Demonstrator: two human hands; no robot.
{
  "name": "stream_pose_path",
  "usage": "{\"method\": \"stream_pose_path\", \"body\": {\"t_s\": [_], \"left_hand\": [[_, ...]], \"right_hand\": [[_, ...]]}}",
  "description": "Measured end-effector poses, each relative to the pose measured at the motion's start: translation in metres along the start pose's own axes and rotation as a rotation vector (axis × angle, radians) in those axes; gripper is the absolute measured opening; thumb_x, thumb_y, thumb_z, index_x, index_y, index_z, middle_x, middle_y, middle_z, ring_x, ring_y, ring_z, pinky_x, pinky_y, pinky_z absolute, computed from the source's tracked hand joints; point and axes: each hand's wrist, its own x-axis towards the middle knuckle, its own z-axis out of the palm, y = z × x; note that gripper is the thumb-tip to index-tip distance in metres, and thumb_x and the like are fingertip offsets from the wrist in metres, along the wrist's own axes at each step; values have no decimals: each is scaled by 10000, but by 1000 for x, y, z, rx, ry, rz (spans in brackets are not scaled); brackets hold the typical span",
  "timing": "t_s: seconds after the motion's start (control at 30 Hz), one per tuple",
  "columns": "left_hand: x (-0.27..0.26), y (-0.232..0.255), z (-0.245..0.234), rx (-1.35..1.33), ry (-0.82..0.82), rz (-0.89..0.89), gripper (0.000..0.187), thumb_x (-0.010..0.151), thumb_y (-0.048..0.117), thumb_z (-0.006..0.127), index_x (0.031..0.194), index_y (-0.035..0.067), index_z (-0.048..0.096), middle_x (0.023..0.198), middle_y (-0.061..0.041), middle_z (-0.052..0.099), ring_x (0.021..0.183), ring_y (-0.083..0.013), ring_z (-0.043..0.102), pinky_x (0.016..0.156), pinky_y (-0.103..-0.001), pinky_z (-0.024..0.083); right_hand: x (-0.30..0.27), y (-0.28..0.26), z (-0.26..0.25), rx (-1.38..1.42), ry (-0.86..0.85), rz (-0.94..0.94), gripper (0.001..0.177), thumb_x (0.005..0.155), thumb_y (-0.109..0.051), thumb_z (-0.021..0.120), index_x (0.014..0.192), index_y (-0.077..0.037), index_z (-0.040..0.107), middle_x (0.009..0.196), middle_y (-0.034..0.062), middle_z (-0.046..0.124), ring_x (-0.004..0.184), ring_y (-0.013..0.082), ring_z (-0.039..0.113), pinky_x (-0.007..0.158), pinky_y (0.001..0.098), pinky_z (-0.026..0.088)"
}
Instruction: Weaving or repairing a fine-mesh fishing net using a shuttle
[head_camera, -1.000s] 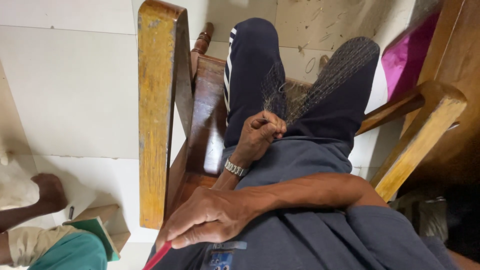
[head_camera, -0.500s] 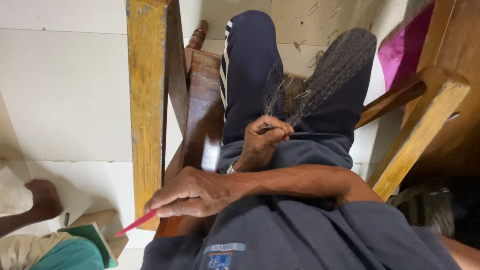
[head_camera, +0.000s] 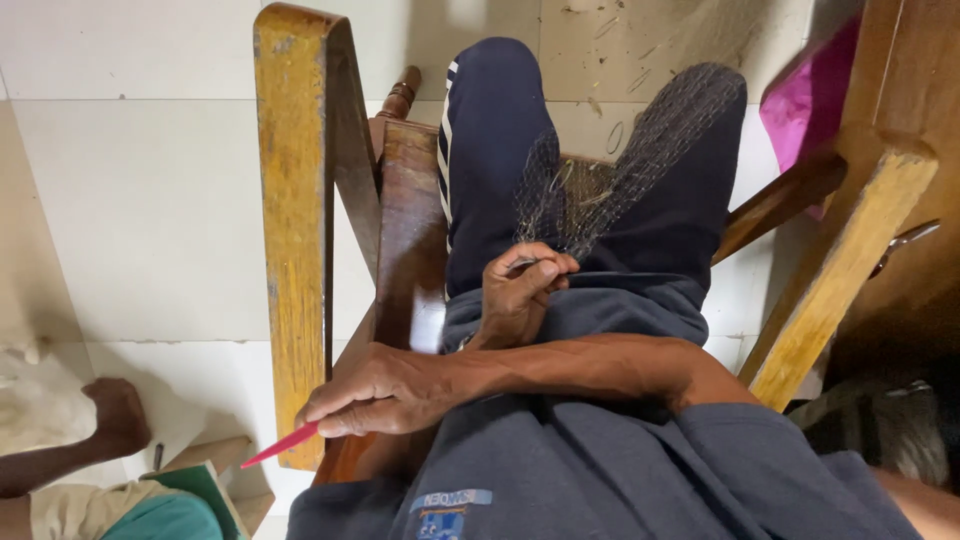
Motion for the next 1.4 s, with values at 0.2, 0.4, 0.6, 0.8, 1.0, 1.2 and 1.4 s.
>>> {"method": "stream_pose_path", "body": {"t_s": [0.2,0.4,0.6,0.8,1.0,1.2,1.4], "left_hand": [[-8,20,24,101,-77,-34,82,785,-18,654,849,-34,605,777,-168,624,818,-267,634,619,-227,526],[-7,23,24,131,-76,-24,76,793,-9,654,842,-34,601,778,-172,625,814,-275,629,610,-231,526],[-4,21,14,211,-93,-22,67,810,5,638,842,-35,594,820,-220,621,770,-225,620,631,-223,527],[0,10,10,240,-1,50,124,788,-31,637,858,-109,570,744,-277,611,668,-276,641,571,-306,573],[13,21,45,427,74,34,109,828,47,602,782,-47,570,647,-210,582,522,-222,585,448,-283,533],[49,-9,-65,885,-62,149,214,893,-46,402,1045,33,531,988,-116,589,931,-170,579,813,-291,514],[36,25,42,159,-44,-110,169,832,118,610,804,-29,533,639,-140,541,664,-252,628,461,-251,505]], "right_hand": [[-9,3,-4,-94,-138,116,279,956,-263,432,1002,-22,564,710,41,510,637,113,479,624,255,375],[-12,8,-9,29,-194,250,290,959,-278,459,1075,-54,602,659,-19,541,570,43,487,576,192,387],[-19,18,-10,289,-155,384,319,961,-287,481,1100,-21,588,625,19,466,554,67,436,538,191,330],[-5,9,-5,-34,30,79,246,980,-105,430,1126,44,559,619,93,543,443,112,425,453,236,403],[-8,-37,5,-386,20,-60,237,974,-27,424,1191,36,496,714,193,592,392,135,445,391,241,404],[-69,-139,-77,-1804,456,-310,63,844,-101,607,801,-134,638,868,56,628,809,234,568,783,449,384],[-179,-95,-113,-1885,789,5,234,901,-65,530,1003,-164,717,845,35,517,683,217,468,605,333,364]]}}
